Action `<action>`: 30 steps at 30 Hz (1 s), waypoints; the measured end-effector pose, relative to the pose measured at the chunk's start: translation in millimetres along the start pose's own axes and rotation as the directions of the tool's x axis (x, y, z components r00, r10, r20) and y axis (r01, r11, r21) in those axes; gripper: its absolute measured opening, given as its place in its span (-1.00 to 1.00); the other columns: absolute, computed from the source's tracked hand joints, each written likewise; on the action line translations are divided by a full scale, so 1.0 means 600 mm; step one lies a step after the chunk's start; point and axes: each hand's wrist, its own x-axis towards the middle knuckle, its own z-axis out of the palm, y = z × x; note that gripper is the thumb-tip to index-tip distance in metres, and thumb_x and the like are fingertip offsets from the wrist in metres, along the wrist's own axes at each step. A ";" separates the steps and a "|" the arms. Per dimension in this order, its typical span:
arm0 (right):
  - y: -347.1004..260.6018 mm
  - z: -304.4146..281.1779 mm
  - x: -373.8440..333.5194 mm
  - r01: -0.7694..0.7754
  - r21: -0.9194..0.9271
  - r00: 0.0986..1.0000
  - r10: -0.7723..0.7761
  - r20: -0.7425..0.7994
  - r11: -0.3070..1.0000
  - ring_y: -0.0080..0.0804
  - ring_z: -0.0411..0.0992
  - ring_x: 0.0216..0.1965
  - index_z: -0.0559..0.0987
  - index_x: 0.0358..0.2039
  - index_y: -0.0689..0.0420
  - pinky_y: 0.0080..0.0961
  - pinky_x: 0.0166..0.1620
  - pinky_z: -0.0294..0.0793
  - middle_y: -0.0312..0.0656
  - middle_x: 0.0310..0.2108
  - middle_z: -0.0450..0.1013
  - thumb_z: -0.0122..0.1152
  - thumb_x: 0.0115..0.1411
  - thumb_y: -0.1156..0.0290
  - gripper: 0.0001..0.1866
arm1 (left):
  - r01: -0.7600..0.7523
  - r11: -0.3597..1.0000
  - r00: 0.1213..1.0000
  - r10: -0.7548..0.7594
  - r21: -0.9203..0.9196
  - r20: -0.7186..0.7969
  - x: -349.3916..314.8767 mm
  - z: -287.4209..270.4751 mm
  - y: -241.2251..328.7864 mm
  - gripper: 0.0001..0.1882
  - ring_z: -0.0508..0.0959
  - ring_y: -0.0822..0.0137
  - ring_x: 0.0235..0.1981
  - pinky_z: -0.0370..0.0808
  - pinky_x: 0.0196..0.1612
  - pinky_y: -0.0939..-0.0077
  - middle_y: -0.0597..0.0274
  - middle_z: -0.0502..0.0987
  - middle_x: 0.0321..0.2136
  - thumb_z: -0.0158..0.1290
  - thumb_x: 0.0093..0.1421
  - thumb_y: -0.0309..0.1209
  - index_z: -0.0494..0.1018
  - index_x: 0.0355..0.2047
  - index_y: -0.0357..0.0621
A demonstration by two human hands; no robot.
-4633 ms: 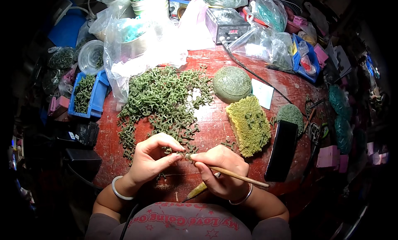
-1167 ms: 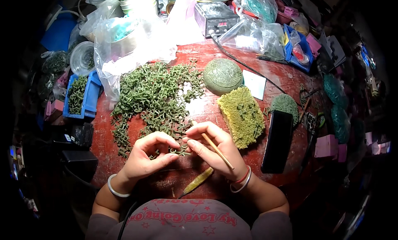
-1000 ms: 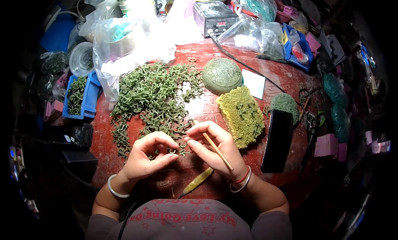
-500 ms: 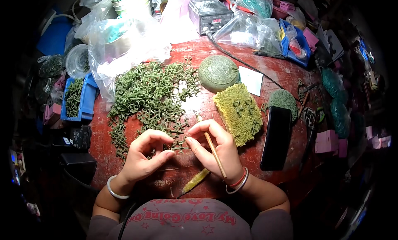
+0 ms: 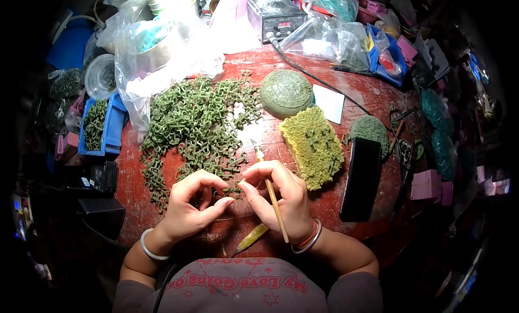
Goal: The person attaches small green leaf components to a central stem by hand, using a thin wooden stick to position the pieces on a cluttered workshop table.
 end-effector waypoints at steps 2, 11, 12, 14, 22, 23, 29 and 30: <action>-0.005 0.000 -0.003 0.014 -0.018 1.000 -0.014 0.010 1.000 -0.47 0.53 -0.40 0.52 -0.24 0.24 -0.57 -0.36 0.51 -0.15 -0.37 0.52 0.34 0.09 0.65 -0.77 | -0.002 1.000 1.000 0.002 0.004 0.003 0.000 0.000 0.001 -0.72 0.28 0.67 -0.65 0.19 -0.59 0.73 0.37 0.51 -0.38 0.34 0.00 -0.57 0.53 -0.27 -0.21; -0.004 0.003 0.005 0.332 -0.153 0.943 -0.328 0.056 0.931 -0.27 0.51 -0.46 0.53 -0.26 0.25 -0.47 -0.42 0.49 -0.10 -0.40 0.50 0.38 -0.02 0.70 -0.71 | -0.101 0.992 0.995 0.100 0.080 0.024 0.001 0.000 0.003 -0.77 0.26 0.65 -0.65 0.19 -0.58 0.73 0.36 0.48 -0.40 0.27 0.03 -0.60 0.54 -0.27 -0.22; -0.004 0.003 0.003 0.331 -0.165 0.944 -0.328 0.043 0.929 -0.29 0.50 -0.46 0.53 -0.27 0.25 -0.47 -0.42 0.48 -0.11 -0.40 0.50 0.38 -0.01 0.70 -0.72 | -0.021 1.000 0.999 0.021 0.004 0.030 0.001 0.000 0.005 -0.78 0.26 0.66 -0.64 0.18 -0.57 0.74 0.37 0.48 -0.40 0.26 0.04 -0.61 0.54 -0.27 -0.22; -0.005 0.002 0.002 0.328 -0.178 0.944 -0.328 0.029 0.928 -0.30 0.50 -0.47 0.53 -0.27 0.26 -0.48 -0.42 0.47 -0.11 -0.41 0.50 0.37 0.00 0.70 -0.73 | 0.103 0.980 0.994 -0.095 -0.170 0.058 -0.001 -0.001 0.001 -0.77 0.26 0.70 -0.61 0.18 -0.54 0.77 0.39 0.47 -0.39 0.24 0.08 -0.65 0.53 -0.23 -0.24; -0.008 0.000 -0.005 0.093 -0.060 0.995 -0.095 -0.033 0.994 -0.53 0.52 -0.34 0.49 -0.20 0.26 -0.60 -0.24 0.51 -0.19 -0.35 0.51 0.36 0.09 0.66 -0.73 | 0.179 0.895 0.984 -0.157 -0.409 0.087 -0.002 -0.003 -0.009 -0.74 0.27 0.72 -0.57 0.20 -0.50 0.80 0.41 0.50 -0.37 0.26 0.12 -0.60 0.55 -0.16 -0.20; -0.009 -0.001 -0.004 0.109 -0.079 0.993 -0.112 -0.032 0.991 -0.52 0.52 -0.34 0.49 -0.21 0.26 -0.59 -0.24 0.51 -0.19 -0.35 0.51 0.36 0.09 0.65 -0.73 | 0.193 0.908 0.981 -0.164 -0.372 0.108 -0.002 -0.004 -0.008 -0.76 0.28 0.70 -0.57 0.21 -0.50 0.79 0.40 0.50 -0.36 0.25 0.12 -0.60 0.55 -0.17 -0.20; -0.005 0.002 0.001 0.283 -0.139 0.958 -0.287 -0.009 0.949 -0.39 0.52 -0.43 0.51 -0.25 0.26 -0.53 -0.36 0.51 -0.16 -0.43 0.49 0.34 0.03 0.70 -0.73 | 0.025 0.984 0.999 -0.020 -0.174 0.033 0.004 -0.001 -0.012 -0.83 0.34 0.65 -0.58 0.25 -0.54 0.74 0.34 0.52 -0.39 0.26 0.10 -0.60 0.58 -0.27 -0.22; -0.003 0.001 -0.001 0.304 -0.132 0.953 -0.303 0.025 0.944 -0.31 0.52 -0.41 0.50 -0.23 0.27 -0.49 -0.35 0.52 -0.13 -0.41 0.51 0.34 -0.01 0.72 -0.69 | 0.025 0.985 0.999 -0.020 -0.172 0.032 0.004 -0.002 -0.009 -0.83 0.34 0.65 -0.58 0.25 -0.54 0.74 0.34 0.52 -0.39 0.26 0.10 -0.60 0.58 -0.27 -0.22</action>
